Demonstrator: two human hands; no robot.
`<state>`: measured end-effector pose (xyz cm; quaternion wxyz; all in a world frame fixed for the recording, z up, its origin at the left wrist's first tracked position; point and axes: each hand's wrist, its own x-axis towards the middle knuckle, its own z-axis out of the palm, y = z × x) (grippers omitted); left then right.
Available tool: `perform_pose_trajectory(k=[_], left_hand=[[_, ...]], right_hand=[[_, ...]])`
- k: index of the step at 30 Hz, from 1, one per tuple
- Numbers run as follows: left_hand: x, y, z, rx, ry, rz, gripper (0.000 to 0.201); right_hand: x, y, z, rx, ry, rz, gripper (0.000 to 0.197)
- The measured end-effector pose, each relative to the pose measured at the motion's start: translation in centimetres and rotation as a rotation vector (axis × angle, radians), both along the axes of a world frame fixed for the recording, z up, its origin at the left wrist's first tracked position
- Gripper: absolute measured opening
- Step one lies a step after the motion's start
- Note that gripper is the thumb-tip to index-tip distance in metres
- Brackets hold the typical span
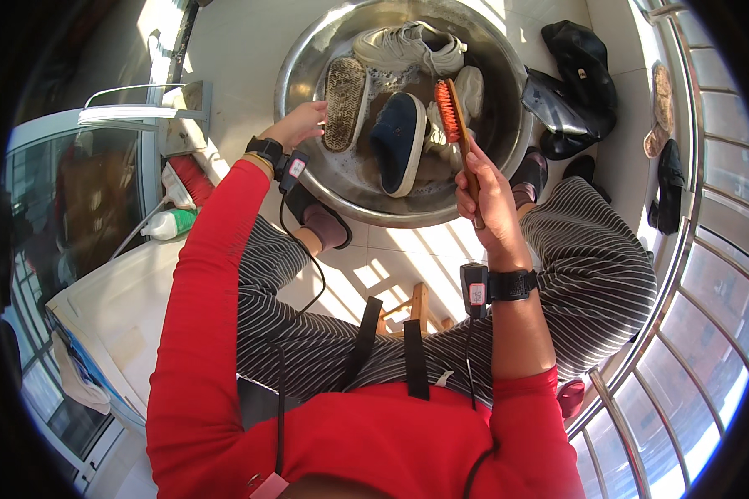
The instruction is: The person washes a pair of white sneakers by hand in a metal basin filled with soapy water. They scrub the shoes with a brush, rinse them, and place them back in the basin.
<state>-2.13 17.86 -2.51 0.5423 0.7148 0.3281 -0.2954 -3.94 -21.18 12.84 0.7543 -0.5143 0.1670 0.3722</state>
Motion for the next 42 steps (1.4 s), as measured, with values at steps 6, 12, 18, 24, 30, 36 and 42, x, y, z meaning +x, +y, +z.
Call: perform_pose_trajectory(k=[6, 12, 18, 24, 30, 36, 42], left_hand=[[0.3, -2.8, -18.7, 0.685, 0.360, 0.316, 0.066], [-0.4, -1.6, -12.5, -0.244, 0.093, 0.594, 0.033], [-0.9, -5.3, -9.4, -0.730, 0.029, 0.906, 0.018], [-1.2, -7.7, -11.6, -0.657, -0.214, 1.006, 0.032], [-0.6, -8.3, -5.1, -0.580, -0.351, 1.096, 0.065], [-3.8, -10.0, 1.0, -0.627, -0.323, 0.959, 0.053], [-8.0, -13.7, 6.6, -0.684, -0.342, 0.919, 0.040]], right_hand=[[0.2, -0.3, -0.4, -0.003, 0.049, -0.026, 0.059], [0.3, 0.2, -0.3, 0.020, 0.066, 0.000, 0.058], [0.5, 0.7, -0.4, 0.005, 0.043, 0.018, 0.062], [0.1, 0.9, -0.7, -0.001, 0.059, -0.020, 0.057], [0.0, 0.8, -1.7, -0.111, -0.090, 0.087, 0.052], [-2.0, 3.1, -4.2, -0.337, -0.517, 0.325, 0.046], [-4.2, 3.9, -4.2, -0.760, -0.790, 0.486, 0.042]])
